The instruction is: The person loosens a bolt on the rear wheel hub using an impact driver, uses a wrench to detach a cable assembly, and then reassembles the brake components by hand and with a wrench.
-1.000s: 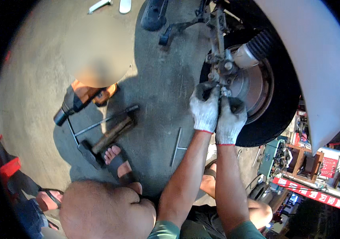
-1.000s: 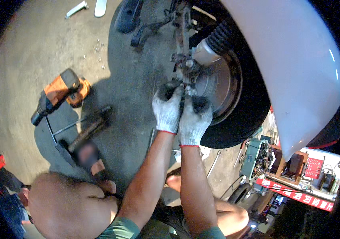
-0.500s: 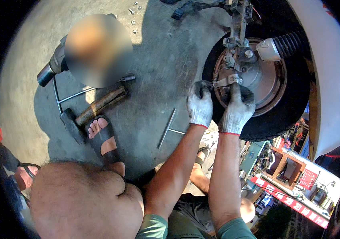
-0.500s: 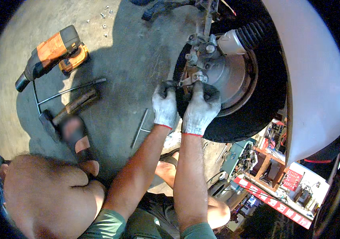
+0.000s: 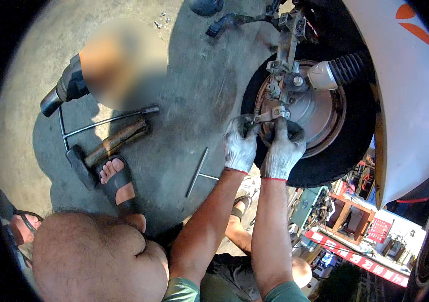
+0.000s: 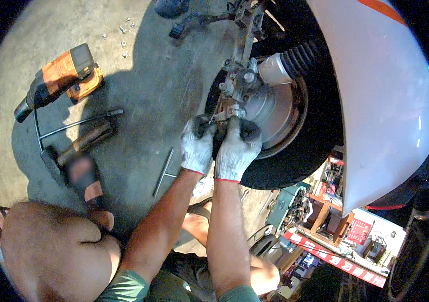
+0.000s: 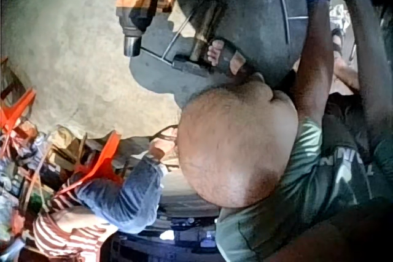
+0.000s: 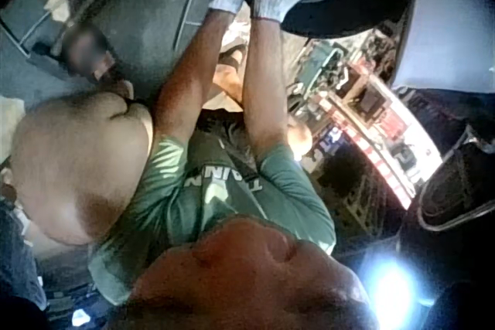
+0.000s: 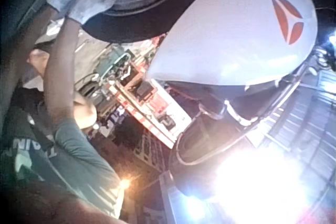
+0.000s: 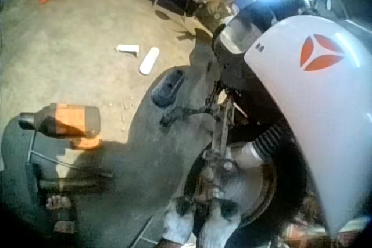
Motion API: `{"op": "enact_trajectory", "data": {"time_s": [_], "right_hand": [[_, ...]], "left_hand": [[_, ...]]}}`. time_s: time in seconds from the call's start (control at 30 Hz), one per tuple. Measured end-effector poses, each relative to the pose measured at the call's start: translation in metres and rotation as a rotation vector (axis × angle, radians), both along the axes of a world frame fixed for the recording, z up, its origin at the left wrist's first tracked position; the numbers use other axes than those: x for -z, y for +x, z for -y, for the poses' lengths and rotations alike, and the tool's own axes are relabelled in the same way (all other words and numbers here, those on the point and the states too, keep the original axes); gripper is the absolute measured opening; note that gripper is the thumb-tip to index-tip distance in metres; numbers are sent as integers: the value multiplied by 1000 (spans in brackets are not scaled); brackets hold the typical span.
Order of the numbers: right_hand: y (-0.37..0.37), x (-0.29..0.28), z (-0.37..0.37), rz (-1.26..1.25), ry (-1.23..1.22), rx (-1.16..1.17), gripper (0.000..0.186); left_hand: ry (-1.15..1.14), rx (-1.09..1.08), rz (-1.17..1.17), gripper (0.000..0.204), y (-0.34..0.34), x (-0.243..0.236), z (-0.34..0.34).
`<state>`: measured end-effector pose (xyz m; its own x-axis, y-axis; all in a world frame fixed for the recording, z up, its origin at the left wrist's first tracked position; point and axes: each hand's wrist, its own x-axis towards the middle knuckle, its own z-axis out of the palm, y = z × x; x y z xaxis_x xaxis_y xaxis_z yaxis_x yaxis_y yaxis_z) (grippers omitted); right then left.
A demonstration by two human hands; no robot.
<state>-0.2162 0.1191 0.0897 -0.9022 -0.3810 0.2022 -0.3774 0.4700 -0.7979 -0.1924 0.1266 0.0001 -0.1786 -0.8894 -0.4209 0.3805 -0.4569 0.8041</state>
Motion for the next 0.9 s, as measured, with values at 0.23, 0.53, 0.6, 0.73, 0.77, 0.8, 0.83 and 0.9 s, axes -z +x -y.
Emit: {"op": "enact_trajectory", "data": {"time_s": [0.23, 0.53, 0.6, 0.73, 0.77, 0.8, 0.83, 0.9], "right_hand": [[-1, 1, -2, 23, -30, -30, 13], [-3, 2, -4, -42, 26, -57, 13], [0, -1, -1, -36, 11, -72, 13], [5, -1, 1, -54, 5, -84, 14], [4, -1, 0, -72, 12, -80, 14], [4, -2, 0, -80, 36, -75, 15], [3, -3, 0, -87, 60, -71, 15], [3, -4, -1, -80, 65, -64, 16]], "left_hand": [[-65, 81, 211, 20, 3, -7, 7], [-246, 98, 397, 18, 3, -6, 20], [-241, 96, 406, 19, 2, -4, 19], [-173, 130, 359, 20, 4, -1, 17], [-147, 154, 328, 21, 5, -1, 17], [-188, 127, 314, 21, 5, -2, 15], [-229, 99, 299, 23, 6, -4, 13], [-295, 70, 279, 26, 11, -12, 14]]}}
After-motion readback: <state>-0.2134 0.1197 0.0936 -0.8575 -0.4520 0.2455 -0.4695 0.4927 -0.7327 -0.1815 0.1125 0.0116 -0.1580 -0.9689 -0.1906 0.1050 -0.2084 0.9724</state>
